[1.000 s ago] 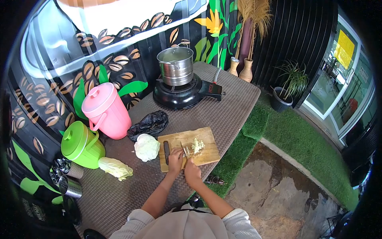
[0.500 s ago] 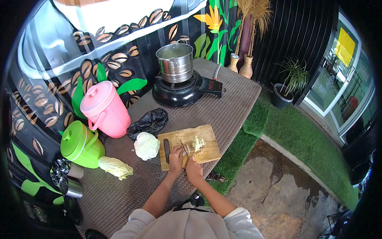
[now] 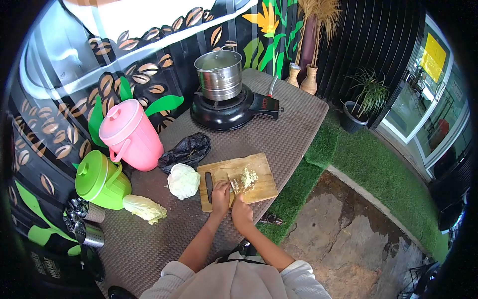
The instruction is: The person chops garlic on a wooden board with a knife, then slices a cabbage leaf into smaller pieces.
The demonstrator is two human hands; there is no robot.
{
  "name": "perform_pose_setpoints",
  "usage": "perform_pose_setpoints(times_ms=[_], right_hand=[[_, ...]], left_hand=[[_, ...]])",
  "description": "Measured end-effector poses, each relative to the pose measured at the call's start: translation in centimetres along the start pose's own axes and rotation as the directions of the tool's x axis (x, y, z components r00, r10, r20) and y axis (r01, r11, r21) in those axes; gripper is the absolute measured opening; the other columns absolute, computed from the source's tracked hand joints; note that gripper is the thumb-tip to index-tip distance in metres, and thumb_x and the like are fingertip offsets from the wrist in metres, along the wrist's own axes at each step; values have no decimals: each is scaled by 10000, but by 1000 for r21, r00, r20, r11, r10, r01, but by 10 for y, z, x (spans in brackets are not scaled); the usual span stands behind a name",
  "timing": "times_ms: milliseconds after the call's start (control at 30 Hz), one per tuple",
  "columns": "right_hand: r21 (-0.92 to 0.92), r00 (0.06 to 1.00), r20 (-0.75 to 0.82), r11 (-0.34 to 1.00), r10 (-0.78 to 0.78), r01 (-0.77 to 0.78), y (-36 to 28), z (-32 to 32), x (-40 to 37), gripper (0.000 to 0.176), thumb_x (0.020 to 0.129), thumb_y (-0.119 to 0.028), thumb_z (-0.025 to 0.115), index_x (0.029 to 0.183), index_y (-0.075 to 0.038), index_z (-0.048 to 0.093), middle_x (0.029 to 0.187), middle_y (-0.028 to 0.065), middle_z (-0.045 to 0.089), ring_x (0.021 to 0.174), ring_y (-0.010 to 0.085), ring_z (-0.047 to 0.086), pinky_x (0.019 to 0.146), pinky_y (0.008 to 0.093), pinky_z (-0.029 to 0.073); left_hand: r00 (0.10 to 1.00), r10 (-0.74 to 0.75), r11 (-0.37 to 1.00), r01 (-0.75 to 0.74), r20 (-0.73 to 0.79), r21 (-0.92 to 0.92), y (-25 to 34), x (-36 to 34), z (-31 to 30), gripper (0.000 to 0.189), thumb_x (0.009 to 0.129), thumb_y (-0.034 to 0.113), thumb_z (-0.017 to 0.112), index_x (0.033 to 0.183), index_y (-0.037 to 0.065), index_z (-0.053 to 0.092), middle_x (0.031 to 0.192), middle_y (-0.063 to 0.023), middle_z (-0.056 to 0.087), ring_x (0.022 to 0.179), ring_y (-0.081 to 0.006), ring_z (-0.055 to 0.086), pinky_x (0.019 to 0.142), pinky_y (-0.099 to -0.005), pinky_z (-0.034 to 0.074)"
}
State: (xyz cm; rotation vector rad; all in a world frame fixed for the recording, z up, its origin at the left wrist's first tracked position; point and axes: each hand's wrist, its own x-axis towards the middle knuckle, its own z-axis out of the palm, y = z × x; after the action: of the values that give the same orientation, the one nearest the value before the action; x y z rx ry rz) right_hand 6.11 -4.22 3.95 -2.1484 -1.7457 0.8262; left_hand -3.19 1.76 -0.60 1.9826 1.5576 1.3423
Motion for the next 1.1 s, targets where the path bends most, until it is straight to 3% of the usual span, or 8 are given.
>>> perform_pose_setpoints(times_ms=[133,233,300,400,500,733,800,1100], right_hand=[[-108,989,-49,986,-137,131,7,-10,19,232,911,-123,432,1090,20,398,863,292,644,833,433,656,720,494,539],[-53,989,70,990,-129,133,5,-20,11,339,843,-45,511,1149,40,391,944,327,614,885,475,626,747,529,517],[-194,990,-64,975,-125,111,8,-6,-2,289,896,-115,462,1135,34,396,858,281,645,833,441,652,721,486,540],[-146,965,-215,982,-150,120,8,14,-1,351,868,-88,500,1167,50,381,884,279,644,860,439,649,734,487,538],[-28,996,-3,996,-87,87,3,-3,17,349,834,-43,520,1149,56,404,928,318,618,880,475,626,775,531,507],[-66,995,20,993,-98,99,8,-4,0,298,853,-49,494,1123,22,391,926,309,623,866,451,640,726,516,525],[-128,979,-166,987,-115,95,10,15,-8,239,910,-121,436,1097,24,402,792,234,664,744,395,674,647,486,550],[-209,958,-29,939,-286,274,19,-5,23,277,906,-117,430,1136,36,412,826,253,660,775,394,676,671,475,557]], left_hand=[[1000,4,1000,-4,-9,4,2,0,-2,138,802,-13,603,907,-45,687,965,-151,657,981,-313,575,841,-391,468],[1000,1,1000,-2,5,29,4,0,-5,141,800,-9,612,912,-39,693,958,-144,667,973,-306,571,844,-383,467],[1000,-1,1000,1,1,28,5,1,-5,139,802,-7,610,908,-46,691,962,-143,668,967,-303,572,840,-380,472],[1000,-12,1000,12,4,9,4,1,-3,139,799,2,621,909,-44,693,961,-143,673,969,-301,571,840,-376,473],[1000,-20,1000,20,0,0,2,-1,-3,137,794,14,638,909,-33,695,951,-144,676,969,-304,572,841,-375,470],[998,-49,998,48,-39,-29,0,-1,-2,127,765,8,661,883,-26,692,932,-147,673,917,-320,591,825,-376,477],[999,-37,999,37,-23,-18,-4,0,-2,131,762,5,658,884,-26,692,938,-148,672,922,-320,591,825,-377,478],[999,30,999,-31,-45,-22,-1,-3,-6,132,773,19,637,882,-32,691,930,-149,665,929,-322,592,823,-386,480]])
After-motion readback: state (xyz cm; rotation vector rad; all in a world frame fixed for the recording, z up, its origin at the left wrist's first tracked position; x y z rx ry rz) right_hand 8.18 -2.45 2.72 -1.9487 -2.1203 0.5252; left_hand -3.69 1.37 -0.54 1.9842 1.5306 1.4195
